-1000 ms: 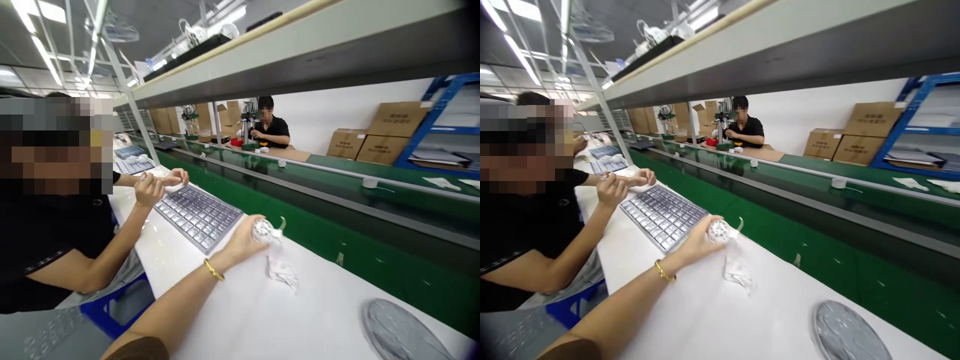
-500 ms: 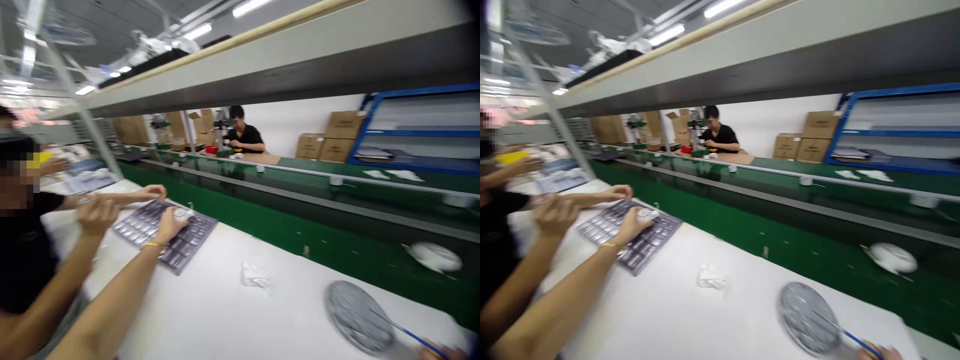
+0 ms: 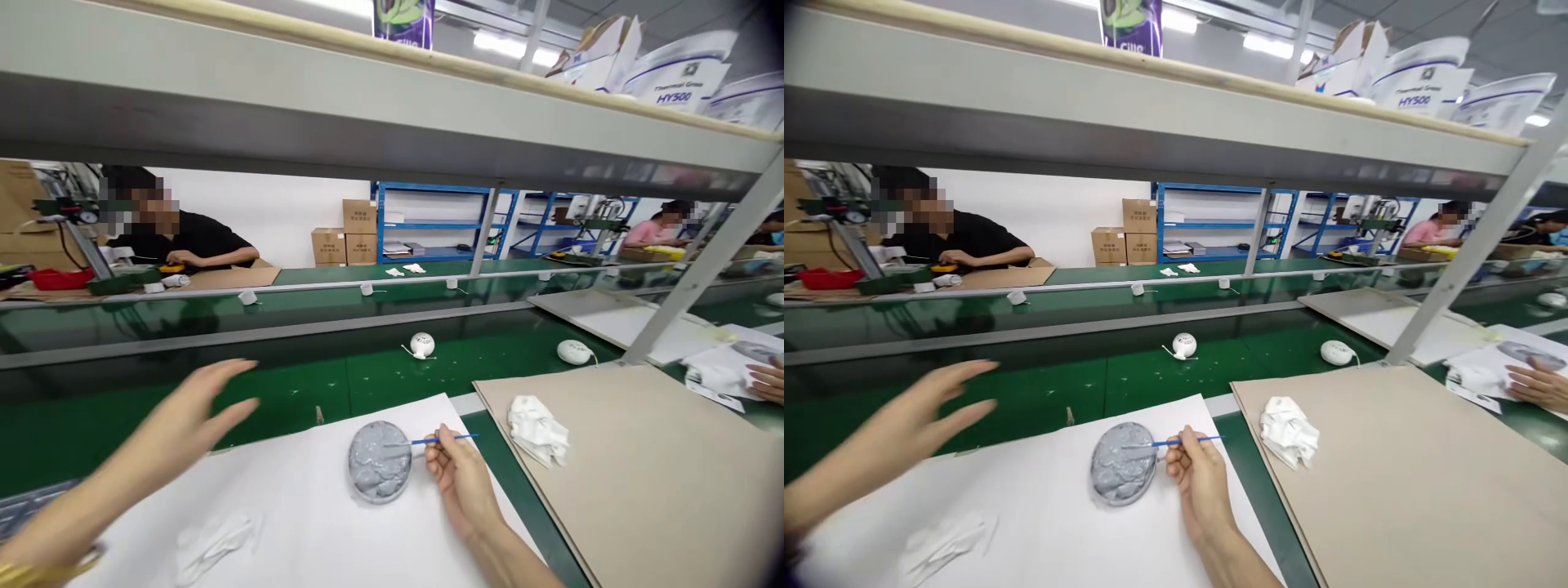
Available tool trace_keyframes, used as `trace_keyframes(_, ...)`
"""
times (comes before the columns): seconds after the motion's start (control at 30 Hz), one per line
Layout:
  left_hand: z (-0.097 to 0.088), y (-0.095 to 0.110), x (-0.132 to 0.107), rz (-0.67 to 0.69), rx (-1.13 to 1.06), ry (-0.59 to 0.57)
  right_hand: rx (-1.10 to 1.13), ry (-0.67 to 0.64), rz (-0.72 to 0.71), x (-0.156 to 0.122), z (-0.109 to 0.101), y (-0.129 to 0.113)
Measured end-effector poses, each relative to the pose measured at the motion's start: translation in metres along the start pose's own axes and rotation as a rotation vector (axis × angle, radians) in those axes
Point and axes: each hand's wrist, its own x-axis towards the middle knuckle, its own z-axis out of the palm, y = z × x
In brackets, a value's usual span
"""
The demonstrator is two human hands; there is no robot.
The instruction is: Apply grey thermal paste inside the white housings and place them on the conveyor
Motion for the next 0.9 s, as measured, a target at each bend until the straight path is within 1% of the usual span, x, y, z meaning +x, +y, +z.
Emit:
trace_keyframes(0.03,0.019,0.026,0.015,0.064,0.0,-0.085,0.011,0.002,0.001,0.0,0.0,-0.001)
trace_keyframes(0.1,0.061,0.078,0.045,0.267,-0.016,-0.251,0.021,0.004,0.0,0.0,-0.001,-0.002)
trace_keyframes(0.13,0.082,0.102,0.06,0.331,-0.025,-0.306,0.025,0.004,-0.004,0.001,0.0,-0.002)
trace_keyframes(0.17,0.102,0.123,0.075,0.371,-0.029,-0.336,0.031,0.008,-0.011,0.002,0.0,-0.002)
trace_keyframes(0.23,0.138,0.154,0.104,0.426,-0.028,-0.374,0.048,0.02,-0.02,0.004,0.0,-0.001)
trace_keyframes(0.27,0.153,0.165,0.116,0.439,-0.023,-0.382,0.056,0.027,-0.021,0.005,0.0,-0.001)
trace_keyframes(0.33,0.179,0.178,0.139,0.444,-0.008,-0.391,0.059,0.033,-0.023,0.008,-0.001,0.002)
trace_keyframes(0.4,0.2,0.183,0.157,0.418,0.01,-0.395,0.056,0.031,-0.033,0.012,-0.001,0.005)
trace_keyframes(0.47,0.215,0.182,0.17,0.368,0.024,-0.405,0.051,0.028,-0.054,0.016,-0.001,0.008)
trace_keyframes(0.53,0.226,0.176,0.179,0.308,0.03,-0.419,0.039,0.03,-0.064,0.018,0.0,0.009)
trace_keyframes(0.6,0.231,0.166,0.183,0.248,0.021,-0.428,0.03,0.04,-0.07,0.017,0.001,0.007)
trace_keyframes(0.67,0.232,0.152,0.185,0.187,-0.003,-0.427,0.028,0.051,-0.074,0.014,0.003,0.005)
trace_keyframes(0.73,0.228,0.138,0.184,0.119,-0.04,-0.418,0.021,0.059,-0.077,0.011,0.005,0.002)
trace_keyframes(0.83,0.217,0.118,0.18,0.011,-0.137,-0.389,0.005,0.058,-0.07,0.009,0.007,-0.001)
trace_keyframes(0.9,0.204,0.105,0.175,-0.063,-0.24,-0.353,0.006,0.062,-0.068,0.008,0.008,-0.002)
